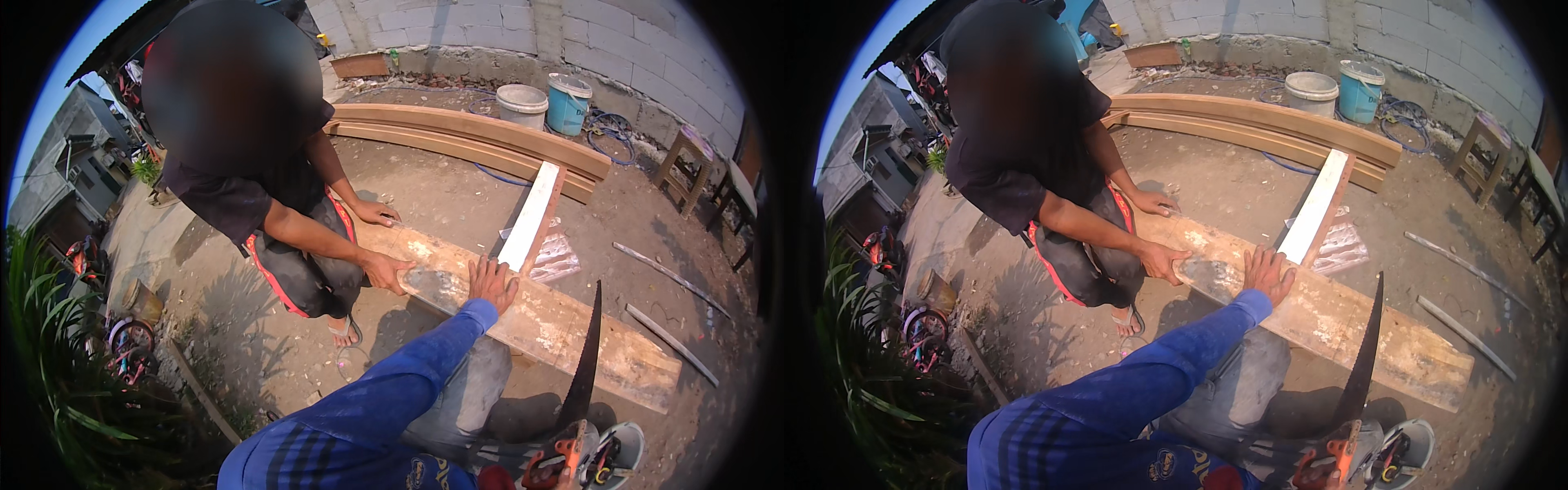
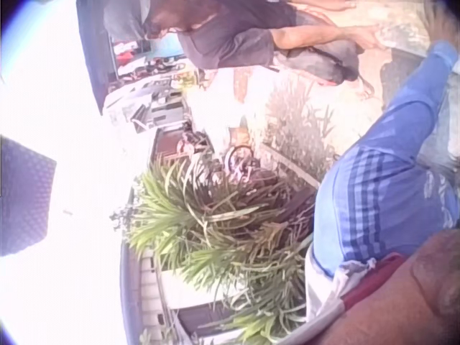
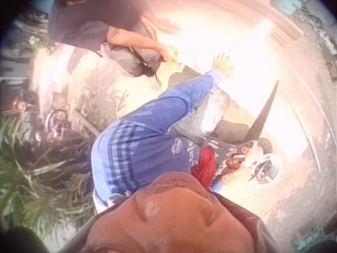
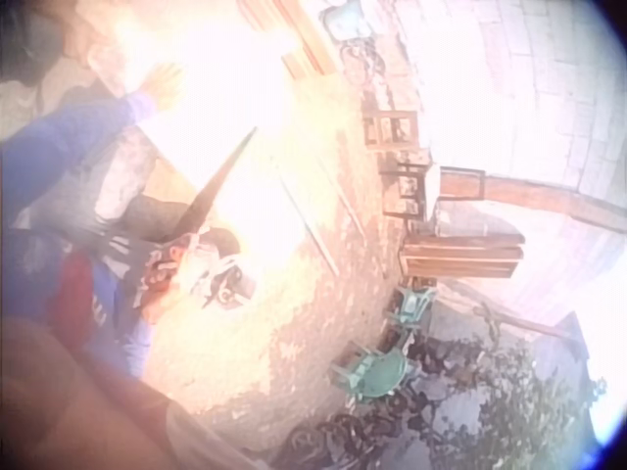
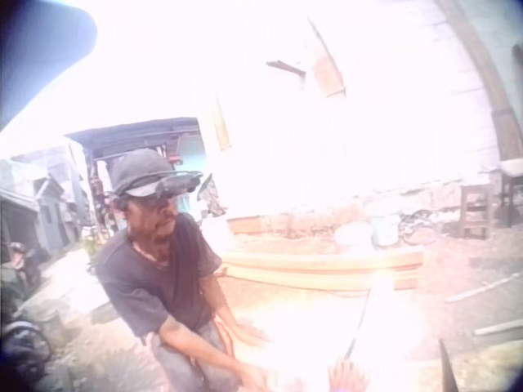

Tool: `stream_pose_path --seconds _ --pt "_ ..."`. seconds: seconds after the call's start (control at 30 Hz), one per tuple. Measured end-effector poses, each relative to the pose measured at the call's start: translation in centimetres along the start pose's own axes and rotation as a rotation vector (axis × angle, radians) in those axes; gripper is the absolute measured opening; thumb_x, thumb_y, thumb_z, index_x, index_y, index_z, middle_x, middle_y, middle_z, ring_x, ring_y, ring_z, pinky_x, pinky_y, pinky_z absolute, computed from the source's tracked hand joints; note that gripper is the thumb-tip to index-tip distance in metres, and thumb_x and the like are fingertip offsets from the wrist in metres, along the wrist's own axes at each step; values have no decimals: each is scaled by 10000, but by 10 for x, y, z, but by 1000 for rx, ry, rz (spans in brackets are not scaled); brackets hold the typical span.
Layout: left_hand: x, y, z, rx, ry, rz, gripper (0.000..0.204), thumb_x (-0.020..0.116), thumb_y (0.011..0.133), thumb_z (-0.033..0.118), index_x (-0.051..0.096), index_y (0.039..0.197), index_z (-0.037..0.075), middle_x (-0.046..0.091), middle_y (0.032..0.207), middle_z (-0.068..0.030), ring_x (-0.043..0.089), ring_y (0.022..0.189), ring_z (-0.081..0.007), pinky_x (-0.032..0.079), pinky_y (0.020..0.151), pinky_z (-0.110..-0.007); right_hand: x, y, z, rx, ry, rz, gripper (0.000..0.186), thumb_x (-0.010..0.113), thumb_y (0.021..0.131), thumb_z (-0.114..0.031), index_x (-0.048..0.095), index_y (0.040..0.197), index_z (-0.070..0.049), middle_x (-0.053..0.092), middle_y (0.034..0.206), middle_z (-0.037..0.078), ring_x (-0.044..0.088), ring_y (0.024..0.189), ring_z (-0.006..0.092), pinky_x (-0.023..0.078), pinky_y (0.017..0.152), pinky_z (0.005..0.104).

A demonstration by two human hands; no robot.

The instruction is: The person saws a wooden board while an assistant holds it steady on the ground in an outdoor workshop area.

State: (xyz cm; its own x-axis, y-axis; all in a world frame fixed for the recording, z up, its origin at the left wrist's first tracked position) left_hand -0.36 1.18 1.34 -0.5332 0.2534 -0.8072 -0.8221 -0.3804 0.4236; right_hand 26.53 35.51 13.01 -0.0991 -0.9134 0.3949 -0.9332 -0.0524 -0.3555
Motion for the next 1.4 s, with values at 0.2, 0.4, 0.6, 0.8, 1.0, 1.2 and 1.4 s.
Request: stream_pose_path --seconds 0.2,0.4,0.6,0.8,1.0,1.2,1.4 --pt "-2 4 2 -34 2 -109 515 578 1004 440 621 1332 45 548 1427 -237 334 1497 -477 161 1242 -689 -24 10 -9 -40 85 137 616 668 943 -401 565 1393 6 497 743 27 475 590 139 607 813 388" --pt "2 4 2 -20 43 -131 489 624 989 426 619 1305 53 558 1372 -226 381 1444 -492 217 1201 -712 -19 8 -9 -33 119 127 562 643 962 -381 603 1374 0 508 762 8 471 606 120 587 734 342" --pt "8 2 -4 6 85 -68 489 624 986 429 621 1301 56 566 1337 -215 404 1421 -469 224 1201 -704 -10 9 -8 -33 80 148 572 594 989 -413 614 1392 -8 519 769 -8 478 617 99 467 606 251" --pt "8 5 -1 -27 79 -136 499 612 988 442 622 1314 64 566 1352 -214 412 1417 -464 228 1207 -695 -18 11 -4 -76 18 157 585 613 991 -456 617 1363 -6 526 765 -5 493 615 113 402 541 253" --pt "9 1 -4 8 53 -44 489 612 984 430 621 1303 60 567 1340 -219 414 1411 -481 227 1203 -703 -26 10 2 -92 43 162 569 619 988 -460 627 1333 -7 525 760 -2 495 613 118 398 538 255" --pt "11 3 -3 14 49 -88 495 614 985 436 632 1297 52 579 1318 -232 416 1408 -500 234 1191 -719 -32 8 5 -93 43 153 554 626 986 -463 636 1302 -8 523 754 1 496 611 123 395 534 257" --pt "12 2 -6 20 57 -45 485 614 986 436 636 1278 50 585 1309 -231 420 1409 -503 243 1187 -721 -27 6 4 -77 86 131 524 644 979 -466 653 1225 -4 513 740 7 499 608 129 393 528 267"
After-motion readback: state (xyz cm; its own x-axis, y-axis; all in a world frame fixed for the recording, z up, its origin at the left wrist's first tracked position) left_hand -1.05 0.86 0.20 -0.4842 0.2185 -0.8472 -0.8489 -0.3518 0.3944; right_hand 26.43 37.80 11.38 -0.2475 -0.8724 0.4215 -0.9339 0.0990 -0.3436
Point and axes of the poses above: each hand's wrist, its own y-axis towards the middle knuckle, its own x-axis out of the palm, z = x × y, the point moved 1 cm from there along y, towards the middle knuckle
